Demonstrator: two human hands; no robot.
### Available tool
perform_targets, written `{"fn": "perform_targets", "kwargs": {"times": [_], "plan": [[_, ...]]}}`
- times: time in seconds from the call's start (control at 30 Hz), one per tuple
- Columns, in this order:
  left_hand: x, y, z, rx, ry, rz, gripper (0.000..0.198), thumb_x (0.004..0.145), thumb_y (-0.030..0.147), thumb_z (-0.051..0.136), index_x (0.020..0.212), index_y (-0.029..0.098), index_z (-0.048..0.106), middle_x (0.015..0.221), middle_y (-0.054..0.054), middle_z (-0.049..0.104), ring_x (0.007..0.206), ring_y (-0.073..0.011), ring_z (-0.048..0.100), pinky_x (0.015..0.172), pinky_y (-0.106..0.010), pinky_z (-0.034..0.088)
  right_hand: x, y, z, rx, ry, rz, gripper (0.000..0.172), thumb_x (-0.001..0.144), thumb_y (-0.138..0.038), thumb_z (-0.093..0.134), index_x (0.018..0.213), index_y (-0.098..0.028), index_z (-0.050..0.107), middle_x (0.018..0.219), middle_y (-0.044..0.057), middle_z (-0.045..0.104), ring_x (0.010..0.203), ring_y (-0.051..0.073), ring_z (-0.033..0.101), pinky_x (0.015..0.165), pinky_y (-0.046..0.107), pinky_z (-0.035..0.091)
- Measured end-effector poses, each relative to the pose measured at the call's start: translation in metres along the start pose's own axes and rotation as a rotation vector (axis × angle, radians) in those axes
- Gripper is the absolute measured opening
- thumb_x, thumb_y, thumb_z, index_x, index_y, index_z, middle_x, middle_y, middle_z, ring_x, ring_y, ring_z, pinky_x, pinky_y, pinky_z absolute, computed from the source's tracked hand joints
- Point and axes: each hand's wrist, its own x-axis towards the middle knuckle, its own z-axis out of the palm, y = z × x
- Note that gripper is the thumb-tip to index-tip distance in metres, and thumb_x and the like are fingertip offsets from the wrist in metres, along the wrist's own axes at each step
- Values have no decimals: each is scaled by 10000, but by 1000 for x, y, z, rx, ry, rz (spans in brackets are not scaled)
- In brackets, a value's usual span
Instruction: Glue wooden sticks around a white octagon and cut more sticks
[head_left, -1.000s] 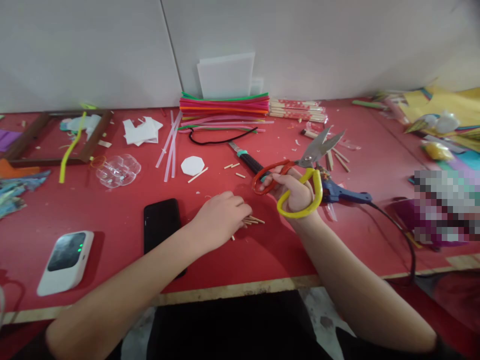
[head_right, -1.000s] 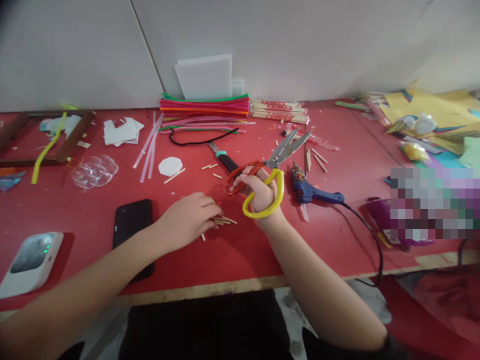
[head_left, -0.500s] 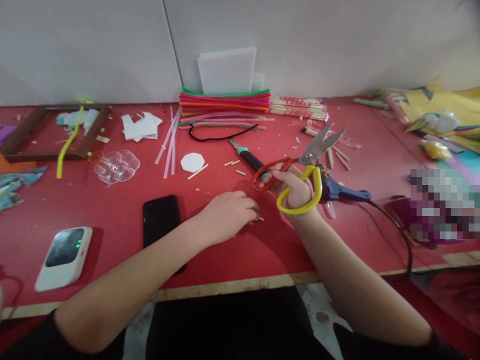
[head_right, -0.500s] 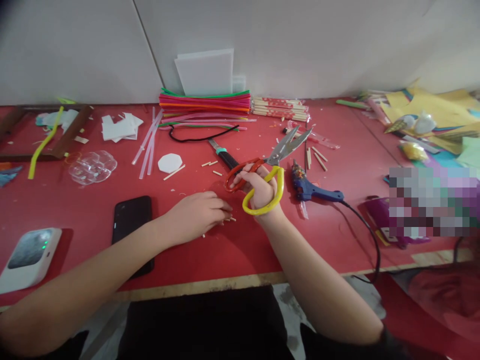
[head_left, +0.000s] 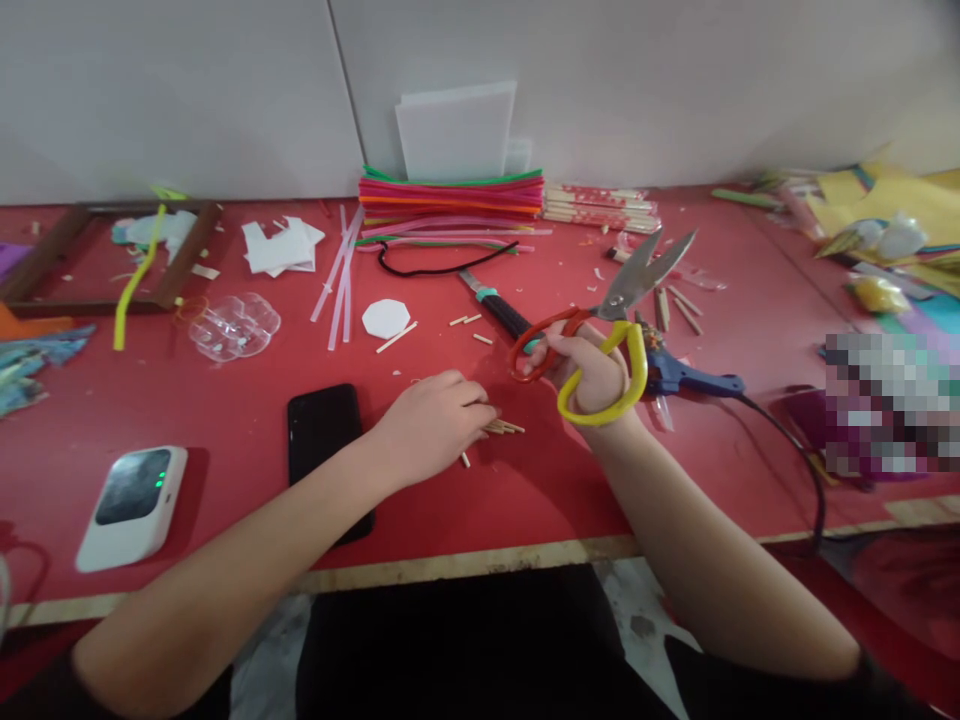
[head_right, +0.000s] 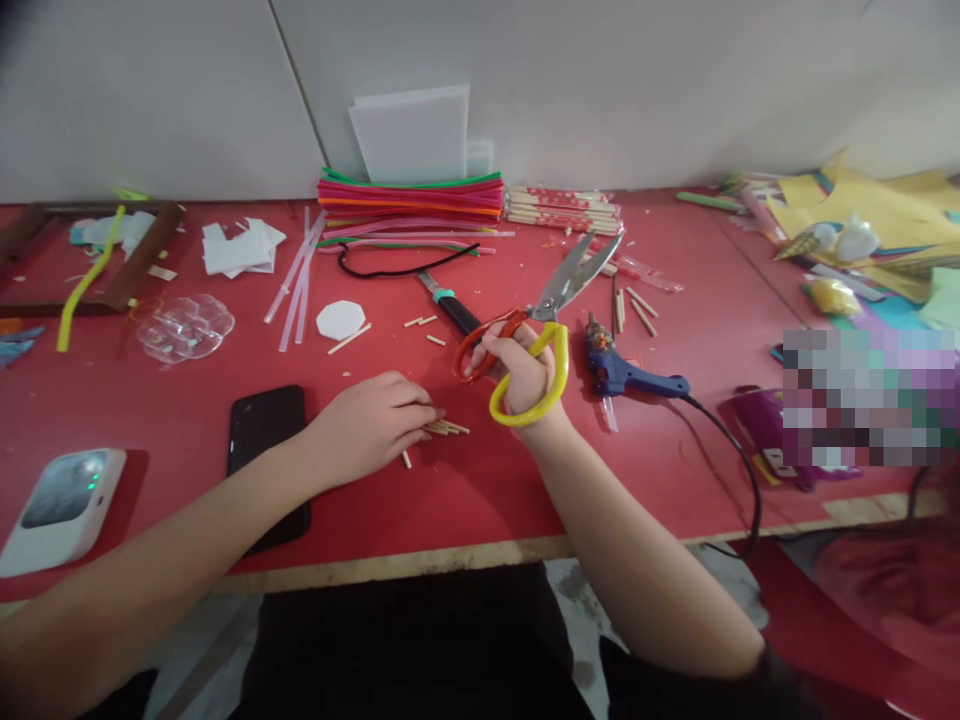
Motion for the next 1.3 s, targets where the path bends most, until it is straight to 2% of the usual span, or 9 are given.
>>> {"fn": "perform_targets", "kwargs": {"times": [0.17,0.3,0.47,0.57,0.7,0.83,0.93,1.07,1.3], "plan": [[8,12,1,1,-1,-39,262,1024,263,525,1161,148,716,1098,-106,708,998,-257,599,823,-379,502,0,-13,-13,-556,91,-108,470,841,-544,674,530,-249,482,392,-25,485,372,130,451,405,290,329],[21,19,-7,-29,-84,-131,210,994,273,585,932,147,740,1005,-97,704,935,-257,621,718,-353,482,3,-21,-22,-1049,214,-196,538,801,-663,678,539,-254,446,436,-25,448,448,143,430,493,313,315],[32,21,-14,-95,-163,-211,83,900,177,705,830,137,725,882,-98,716,839,-244,675,617,-323,469,9,-22,-29,-1358,239,-143,427,841,-586,631,627,-256,464,547,23,532,550,206,522,560,334,347],[36,23,-16,-109,-195,-247,129,864,142,734,741,123,703,741,-82,709,717,-218,685,545,-288,445,13,-21,-37,-1453,194,-64,314,831,-475,647,677,-246,496,611,51,588,589,231,565,575,343,366],[38,30,-22,-73,-208,-252,179,889,157,711,717,115,687,719,-93,696,711,-223,689,559,-293,475,16,-18,-46,-1489,148,-37,302,795,-494,695,709,-228,581,633,60,627,629,248,602,609,358,412],[33,35,-21,26,-179,-221,125,906,77,628,811,111,701,843,-125,691,839,-264,685,656,-342,523,12,-12,-46,-1435,142,-91,308,786,-486,720,901,-205,669,754,75,687,709,264,641,693,390,478],[27,38,-12,99,-167,-183,178,924,29,539,890,108,695,892,-132,693,886,-273,671,690,-356,538,6,-9,-40,-1422,127,-242,302,818,-465,693,956,-197,683,917,119,680,852,300,649,804,451,510],[20,41,4,204,-123,-153,244,940,-9,442,942,75,671,946,-178,691,959,-298,643,746,-385,550,0,-8,-32,-1392,186,-483,287,842,-410,688,1006,-174,688,1129,183,623,1064,353,602,985,542,463],[12,47,17,301,-39,-89,310,946,-18,385,989,75,678,923,-177,687,926,-308,636,648,-373,525,-10,-11,-14,-1058,19,-733,68,896,-268,616,931,-247,670,1059,100,682,1041,274,647,974,473,501]]}}
